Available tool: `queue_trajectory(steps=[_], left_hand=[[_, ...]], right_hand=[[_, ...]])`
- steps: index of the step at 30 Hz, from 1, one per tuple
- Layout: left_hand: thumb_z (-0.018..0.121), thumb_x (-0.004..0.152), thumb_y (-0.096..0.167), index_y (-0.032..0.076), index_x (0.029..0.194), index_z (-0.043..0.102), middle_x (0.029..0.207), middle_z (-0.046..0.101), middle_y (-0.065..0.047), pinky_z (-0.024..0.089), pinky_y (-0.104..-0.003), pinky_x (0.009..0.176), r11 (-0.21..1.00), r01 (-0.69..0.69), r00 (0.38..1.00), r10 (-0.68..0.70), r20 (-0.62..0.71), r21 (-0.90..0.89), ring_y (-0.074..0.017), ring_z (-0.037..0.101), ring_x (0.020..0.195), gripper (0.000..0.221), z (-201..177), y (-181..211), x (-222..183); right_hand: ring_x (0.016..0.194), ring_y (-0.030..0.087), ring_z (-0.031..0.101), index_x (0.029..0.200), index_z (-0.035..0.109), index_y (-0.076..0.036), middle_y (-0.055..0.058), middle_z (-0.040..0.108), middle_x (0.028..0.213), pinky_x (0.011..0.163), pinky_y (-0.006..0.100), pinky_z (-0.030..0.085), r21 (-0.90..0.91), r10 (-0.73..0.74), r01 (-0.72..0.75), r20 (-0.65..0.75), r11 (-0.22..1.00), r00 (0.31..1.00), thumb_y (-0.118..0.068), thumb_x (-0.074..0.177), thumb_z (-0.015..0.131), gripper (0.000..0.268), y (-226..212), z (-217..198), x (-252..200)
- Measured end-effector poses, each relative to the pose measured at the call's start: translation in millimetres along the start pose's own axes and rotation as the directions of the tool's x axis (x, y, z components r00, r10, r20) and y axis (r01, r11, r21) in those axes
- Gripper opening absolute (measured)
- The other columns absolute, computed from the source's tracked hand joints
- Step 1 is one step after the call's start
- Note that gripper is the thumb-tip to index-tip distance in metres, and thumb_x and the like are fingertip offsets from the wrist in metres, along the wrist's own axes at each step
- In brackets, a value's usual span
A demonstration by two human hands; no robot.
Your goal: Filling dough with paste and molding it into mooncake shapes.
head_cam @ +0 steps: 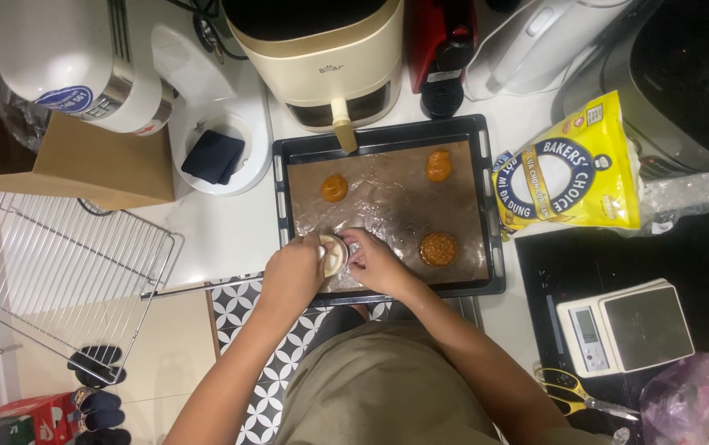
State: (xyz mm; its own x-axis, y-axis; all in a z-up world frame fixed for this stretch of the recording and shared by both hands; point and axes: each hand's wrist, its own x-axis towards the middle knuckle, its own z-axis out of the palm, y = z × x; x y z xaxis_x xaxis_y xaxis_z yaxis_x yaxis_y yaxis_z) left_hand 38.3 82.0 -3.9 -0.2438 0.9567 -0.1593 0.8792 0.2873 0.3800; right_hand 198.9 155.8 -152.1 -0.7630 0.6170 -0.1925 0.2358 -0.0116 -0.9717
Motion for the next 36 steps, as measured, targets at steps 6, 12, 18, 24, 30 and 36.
queue_trajectory(steps=[6, 12, 18, 24, 30, 36], left_hand=[[0.069, 0.090, 0.017, -0.003, 0.100, 0.066, 0.085, 0.070, -0.027, 0.056, -0.050, 0.067, 1.000, 0.008, 1.000, -0.009, 0.024, 0.023, -0.0435, 0.071, 0.075, 0.023, 12.8, -2.9, 3.7], [0.070, 0.081, 0.011, -0.005, 0.102, 0.064, 0.089, 0.070, -0.027, 0.058, -0.048, 0.068, 1.000, -0.028, 0.999, 0.028, 0.044, 0.008, -0.0432, 0.071, 0.076, 0.028, 19.4, -1.9, 3.7], [0.072, 0.085, 0.010, -0.003, 0.101, 0.064, 0.091, 0.070, -0.024, 0.058, -0.047, 0.068, 0.999, -0.016, 0.999, 0.013, 0.048, 0.052, -0.0414, 0.072, 0.078, 0.022, 25.8, -2.0, 6.7], [0.080, 0.070, 0.010, -0.005, 0.106, 0.063, 0.092, 0.070, -0.024, 0.059, -0.044, 0.068, 0.994, -0.027, 0.994, 0.015, 0.109, 0.109, -0.0398, 0.073, 0.080, 0.043, 24.5, -1.2, 9.0], [0.077, 0.073, 0.006, -0.003, 0.110, 0.064, 0.090, 0.071, -0.023, 0.059, -0.043, 0.067, 0.991, -0.075, 0.996, 0.069, 0.054, 0.115, -0.0374, 0.073, 0.080, 0.040, 39.3, -8.5, 10.3], [0.074, 0.078, 0.009, -0.001, 0.103, 0.065, 0.090, 0.072, -0.021, 0.059, -0.043, 0.066, 0.982, -0.122, 0.992, 0.122, 0.009, 0.141, -0.0353, 0.074, 0.082, 0.029, 62.2, -22.3, 10.4]], right_hand=[[0.094, 0.019, 0.072, 0.141, 0.045, -0.005, 0.013, 0.063, 0.130, 0.081, 0.031, 0.061, -0.047, -0.003, 0.003, 0.002, 0.999, 1.000, 0.005, 0.080, 0.069, 0.067, -8.6, -1.0, -1.4], [0.103, 0.019, 0.069, 0.144, 0.044, -0.005, 0.012, 0.059, 0.136, 0.087, 0.030, 0.060, -0.147, 0.064, -0.060, 0.021, 0.987, 0.998, 0.003, 0.080, 0.072, 0.070, -26.2, -3.0, -1.9], [0.107, 0.021, 0.066, 0.142, 0.047, -0.004, 0.012, 0.052, 0.134, 0.088, 0.031, 0.061, -0.181, 0.020, -0.019, 0.004, 0.983, 1.000, 0.001, 0.080, 0.074, 0.068, -19.5, 0.8, -4.2], [0.125, 0.034, 0.051, 0.141, 0.049, -0.004, 0.015, 0.049, 0.133, 0.104, 0.043, 0.047, -0.324, -0.183, 0.172, -0.004, 0.930, 0.983, -0.011, 0.069, 0.086, 0.081, -42.6, -5.6, -4.4], [0.125, 0.035, 0.046, 0.137, 0.056, -0.007, 0.009, 0.050, 0.142, 0.108, 0.044, 0.041, -0.335, -0.194, 0.197, 0.041, 0.922, 0.980, -0.025, 0.062, 0.094, 0.086, -30.6, 1.5, 4.3], [0.122, 0.030, 0.051, 0.122, 0.070, -0.009, 0.005, 0.059, 0.143, 0.107, 0.041, 0.045, -0.331, -0.264, 0.248, -0.002, 0.910, 0.965, -0.026, 0.062, 0.094, 0.067, 10.2, 11.5, 13.9]])
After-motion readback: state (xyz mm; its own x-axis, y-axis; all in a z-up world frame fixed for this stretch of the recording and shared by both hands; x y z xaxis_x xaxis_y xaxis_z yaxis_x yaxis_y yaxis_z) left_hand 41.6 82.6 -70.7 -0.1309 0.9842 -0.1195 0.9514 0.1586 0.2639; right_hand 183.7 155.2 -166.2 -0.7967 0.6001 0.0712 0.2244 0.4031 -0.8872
